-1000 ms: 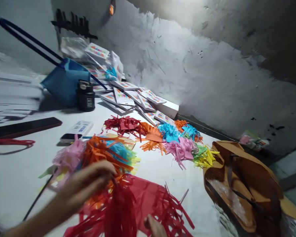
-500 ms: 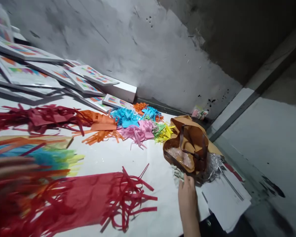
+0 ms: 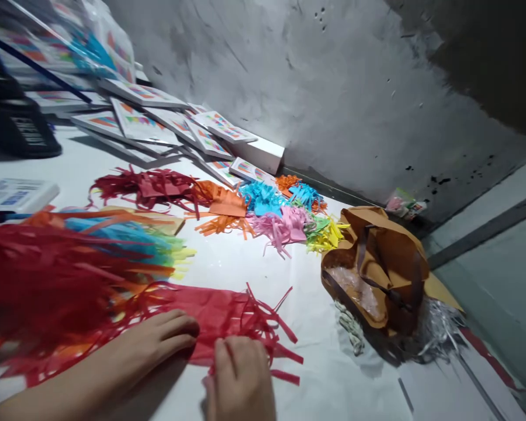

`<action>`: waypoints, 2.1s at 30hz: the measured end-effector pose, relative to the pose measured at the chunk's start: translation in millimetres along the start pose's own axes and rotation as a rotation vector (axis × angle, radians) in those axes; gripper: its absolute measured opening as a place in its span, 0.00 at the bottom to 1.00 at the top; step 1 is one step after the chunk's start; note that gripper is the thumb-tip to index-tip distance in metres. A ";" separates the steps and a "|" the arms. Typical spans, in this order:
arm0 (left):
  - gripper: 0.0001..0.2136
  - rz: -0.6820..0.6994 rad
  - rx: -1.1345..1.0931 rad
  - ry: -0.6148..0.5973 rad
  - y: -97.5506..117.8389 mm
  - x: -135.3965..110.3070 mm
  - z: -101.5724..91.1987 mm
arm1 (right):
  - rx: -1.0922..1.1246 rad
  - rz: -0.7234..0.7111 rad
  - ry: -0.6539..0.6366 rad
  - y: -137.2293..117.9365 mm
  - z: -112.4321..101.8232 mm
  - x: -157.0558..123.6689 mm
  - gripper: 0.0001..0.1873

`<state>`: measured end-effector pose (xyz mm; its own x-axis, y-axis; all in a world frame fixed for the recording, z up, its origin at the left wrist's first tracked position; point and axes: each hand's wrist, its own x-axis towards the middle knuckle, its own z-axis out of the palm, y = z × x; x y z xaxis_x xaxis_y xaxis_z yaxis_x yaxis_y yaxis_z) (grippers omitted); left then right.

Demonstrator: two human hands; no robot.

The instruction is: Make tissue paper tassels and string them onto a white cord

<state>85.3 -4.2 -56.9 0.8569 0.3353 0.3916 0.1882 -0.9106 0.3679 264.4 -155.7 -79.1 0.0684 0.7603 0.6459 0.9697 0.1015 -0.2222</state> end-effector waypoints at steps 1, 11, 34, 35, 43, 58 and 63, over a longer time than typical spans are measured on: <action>0.13 0.007 -0.029 -0.020 2.2 -0.3 -1.7 | -0.013 -0.066 0.017 -16.5 12.3 6.4 0.18; 0.14 0.054 -0.088 -0.009 2.6 -33.9 3.0 | 0.105 -0.121 0.049 -19.6 19.4 0.2 0.13; 0.16 -0.526 0.161 -0.422 19.2 19.4 -26.3 | 0.061 0.314 -0.088 -12.2 12.5 25.9 0.14; 0.15 -0.523 0.153 -0.394 18.3 16.9 -25.4 | 0.085 0.329 -0.089 -11.4 12.1 24.9 0.13; 0.14 -0.535 0.162 -0.376 17.1 19.0 -22.9 | -0.073 0.267 -0.059 -2.5 15.8 27.0 0.12; 0.13 -0.439 0.212 -0.211 8.4 14.5 -17.3 | -0.178 -0.161 -0.007 -35.6 27.0 19.9 0.17; 0.04 -0.067 0.245 0.013 17.0 -2.1 -11.5 | -0.043 -0.021 0.036 -41.1 23.2 17.0 0.12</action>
<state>81.2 -17.6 -41.8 0.8327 0.3984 0.3845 0.3563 -0.9171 0.1787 220.3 -132.1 -76.0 0.0556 0.7344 0.6765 0.9801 0.0891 -0.1774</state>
